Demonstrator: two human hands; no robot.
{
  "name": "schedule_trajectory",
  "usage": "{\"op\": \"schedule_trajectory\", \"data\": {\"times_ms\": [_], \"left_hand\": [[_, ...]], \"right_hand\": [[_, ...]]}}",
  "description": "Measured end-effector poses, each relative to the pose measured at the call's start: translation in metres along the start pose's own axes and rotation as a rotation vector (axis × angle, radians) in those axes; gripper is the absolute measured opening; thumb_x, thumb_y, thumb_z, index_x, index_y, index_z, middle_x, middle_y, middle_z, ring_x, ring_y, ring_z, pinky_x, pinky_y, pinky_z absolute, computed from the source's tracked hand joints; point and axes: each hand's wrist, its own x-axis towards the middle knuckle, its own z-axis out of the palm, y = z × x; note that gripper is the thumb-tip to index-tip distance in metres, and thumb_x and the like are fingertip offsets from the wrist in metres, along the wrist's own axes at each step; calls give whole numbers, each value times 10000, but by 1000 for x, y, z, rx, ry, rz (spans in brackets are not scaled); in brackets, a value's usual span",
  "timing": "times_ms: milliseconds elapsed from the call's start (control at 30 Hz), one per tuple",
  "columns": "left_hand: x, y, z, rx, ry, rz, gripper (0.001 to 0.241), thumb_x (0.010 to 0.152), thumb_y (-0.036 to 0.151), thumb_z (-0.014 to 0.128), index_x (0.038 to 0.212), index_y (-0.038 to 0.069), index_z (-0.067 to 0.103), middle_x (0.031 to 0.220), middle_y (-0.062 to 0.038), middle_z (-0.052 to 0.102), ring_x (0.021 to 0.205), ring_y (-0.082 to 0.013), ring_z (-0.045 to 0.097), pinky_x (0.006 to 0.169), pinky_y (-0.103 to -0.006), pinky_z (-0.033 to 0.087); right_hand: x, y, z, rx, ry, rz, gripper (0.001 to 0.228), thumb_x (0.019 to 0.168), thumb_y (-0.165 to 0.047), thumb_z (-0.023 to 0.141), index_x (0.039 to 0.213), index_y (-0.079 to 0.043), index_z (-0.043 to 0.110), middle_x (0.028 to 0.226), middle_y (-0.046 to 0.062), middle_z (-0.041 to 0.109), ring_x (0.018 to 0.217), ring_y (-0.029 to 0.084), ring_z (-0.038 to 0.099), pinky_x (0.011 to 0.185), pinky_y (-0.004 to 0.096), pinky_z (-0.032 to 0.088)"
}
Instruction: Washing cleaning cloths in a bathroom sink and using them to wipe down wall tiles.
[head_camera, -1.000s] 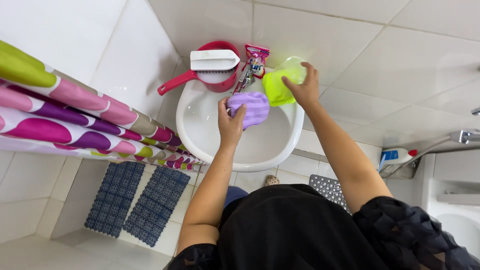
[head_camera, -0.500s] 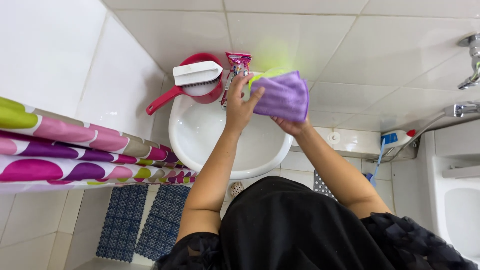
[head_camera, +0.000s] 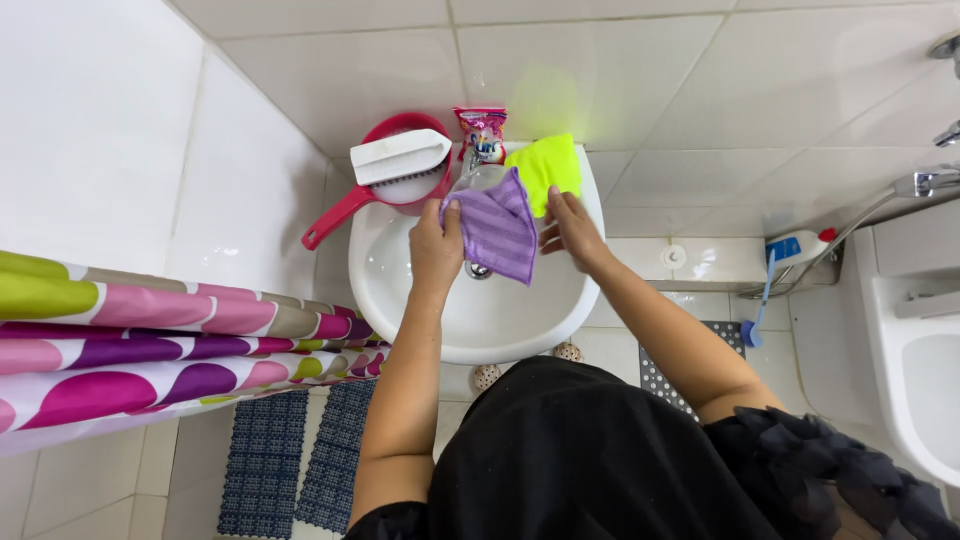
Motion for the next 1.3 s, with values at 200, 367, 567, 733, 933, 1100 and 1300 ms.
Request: {"op": "schedule_trajectory", "data": {"times_ms": [200, 367, 567, 733, 933, 1100, 1300], "left_hand": [[9, 9, -16, 106, 73, 85, 336, 1088, 335, 527, 958, 33, 595, 721, -207, 680, 701, -428, 672, 620, -519, 482], [37, 41, -5, -158, -46, -121, 316, 1071, 335, 536, 989, 30, 561, 743, -152, 665, 597, -294, 673, 503, -419, 515], [51, 21, 69, -766, -177, -320, 248, 1020, 299, 587, 1054, 53, 578, 949, -80, 658, 741, -162, 680, 491, -344, 598], [53, -2, 127, -940, -198, -432, 262, 990, 281, 616, 1088, 40, 582, 989, -90, 679, 794, -172, 705, 560, -352, 641], [63, -47, 198, -756, -155, -543, 316, 968, 279, 653, 1063, -6, 555, 959, -104, 660, 718, -187, 693, 537, -373, 645], [48, -64, 205, -644, 116, -536, 488, 982, 467, 643, 1093, 5, 535, 984, -72, 613, 807, -173, 659, 606, -369, 631], [-32, -121, 130, -516, -80, -388, 504, 969, 495, 666, 1185, 40, 663, 1148, -76, 699, 1002, -193, 660, 805, -345, 543]], "right_hand": [[-20, -68, 4, -1145, 442, -816, 599, 842, -361, 797, 1348, -102, 610, 1354, 264, 529, 1228, 437, 533, 959, 545, 470], [38, -9, -4, -1226, 306, -787, 546, 775, -255, 840, 1272, -113, 666, 1367, 330, 451, 1210, 491, 470, 998, 540, 437], [-32, 15, -11, -846, 129, -665, 367, 819, -123, 765, 1176, -95, 685, 1394, 251, 502, 1258, 426, 548, 1059, 446, 489], [-50, 0, -52, -691, 192, -734, 347, 800, -90, 768, 1136, -64, 688, 1331, 238, 546, 1277, 435, 558, 1041, 441, 500], [-52, -27, -87, -890, 4, -525, 375, 741, -130, 780, 1111, -102, 725, 1295, 205, 581, 1149, 387, 623, 992, 414, 514], [-57, -7, -63, -894, -299, -530, 390, 721, -118, 775, 1111, -106, 754, 1241, 203, 620, 1114, 354, 629, 976, 412, 516], [-16, 41, -17, -470, -322, -243, 321, 930, -196, 675, 1230, -95, 623, 1027, 44, 690, 858, 154, 643, 752, 317, 536]]}}
